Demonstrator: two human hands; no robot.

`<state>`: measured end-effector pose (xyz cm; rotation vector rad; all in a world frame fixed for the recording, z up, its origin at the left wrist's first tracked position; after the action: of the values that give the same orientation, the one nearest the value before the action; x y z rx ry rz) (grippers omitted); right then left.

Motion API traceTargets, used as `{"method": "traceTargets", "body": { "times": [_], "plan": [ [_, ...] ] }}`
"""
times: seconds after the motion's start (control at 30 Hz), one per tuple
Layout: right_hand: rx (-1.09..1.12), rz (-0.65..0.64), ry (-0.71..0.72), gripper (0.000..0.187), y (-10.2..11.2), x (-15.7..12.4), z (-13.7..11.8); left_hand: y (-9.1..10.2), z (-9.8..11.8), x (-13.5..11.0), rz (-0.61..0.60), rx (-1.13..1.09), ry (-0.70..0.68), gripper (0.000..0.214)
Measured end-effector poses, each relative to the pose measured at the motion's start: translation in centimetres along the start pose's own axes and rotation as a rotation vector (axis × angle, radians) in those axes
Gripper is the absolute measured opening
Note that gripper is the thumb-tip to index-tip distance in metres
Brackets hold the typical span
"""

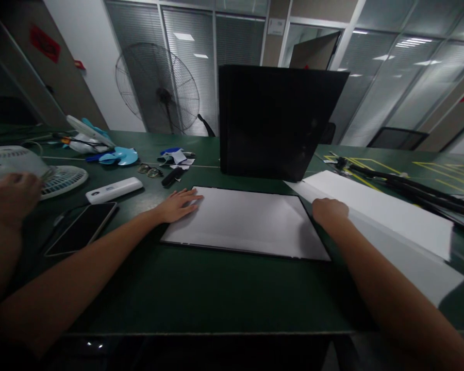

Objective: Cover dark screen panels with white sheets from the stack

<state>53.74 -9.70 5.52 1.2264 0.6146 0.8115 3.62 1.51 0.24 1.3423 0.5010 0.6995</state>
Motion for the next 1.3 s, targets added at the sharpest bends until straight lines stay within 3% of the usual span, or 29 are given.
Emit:
{"method": "traceTargets", "body": {
  "times": [0.07, 0.23, 0.37, 0.53, 0.6, 0.73, 0.8, 1.0, 1.1, 1.17, 1.3],
  "plan": [
    [-0.047, 0.026, 0.055, 0.029, 0.7, -2.0, -2.1, 0.1, 0.1, -0.1, 0.0, -0.005, -0.004, 0.063],
    [-0.069, 0.167, 0.341, 0.039, 1.6, -8.1, -8.5, 0.3, 0.4, -0.4, 0.011, -0.021, 0.007, 0.064],
    [-0.061, 0.199, 0.527, 0.036, 1.6, -11.1, -11.3, 0.2, 0.4, -0.4, 0.021, -0.014, 0.022, 0.067],
    [0.015, 0.385, 0.558, 0.046, 1.2, -9.7, -10.4, 0.1, 0.3, -0.6, 0.018, 0.003, 0.03, 0.068],
    [0.047, 0.471, 0.486, 0.052, 0.5, -8.0, -9.6, 0.3, 0.5, -0.7, 0.008, 0.004, 0.029, 0.068],
    [0.04, 0.292, 0.299, 0.053, -1.5, -4.7, -8.2, 0.5, 0.6, -0.8, -0.001, -0.006, 0.045, 0.068],
    [0.017, 0.21, 0.304, 0.049, -1.9, -4.1, -7.7, 0.5, 0.5, -0.8, 0.006, -0.008, 0.029, 0.068],
    [-0.071, 0.196, 0.358, 0.036, -0.3, -5.0, -6.9, 0.0, -0.2, -0.6, 0.025, -0.006, 0.006, 0.07],
    [-0.079, 0.193, 0.425, 0.039, 0.6, -6.4, -7.8, -0.1, -0.2, -0.6, 0.027, -0.007, 0.006, 0.07],
    [-0.058, 0.187, 0.541, 0.045, 0.9, -8.1, -9.0, 0.0, -0.1, -0.7, 0.029, -0.018, 0.009, 0.07],
    [0.11, 0.212, 1.008, 0.05, 1.2, -13.0, -12.0, 0.2, 0.2, -0.9, 0.042, -0.065, 0.041, 0.07]
  ]
}}
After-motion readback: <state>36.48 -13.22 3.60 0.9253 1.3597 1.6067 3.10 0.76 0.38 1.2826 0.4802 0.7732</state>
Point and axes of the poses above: each hand's wrist, its own x-axis towards the middle knuckle, its own y-axis out of the back of the hand, z = x × y, the point moved 3 cm from there along x, towards the middle knuckle, and after that the axes turned 10 degrees about -y, right-handed, at the moved point
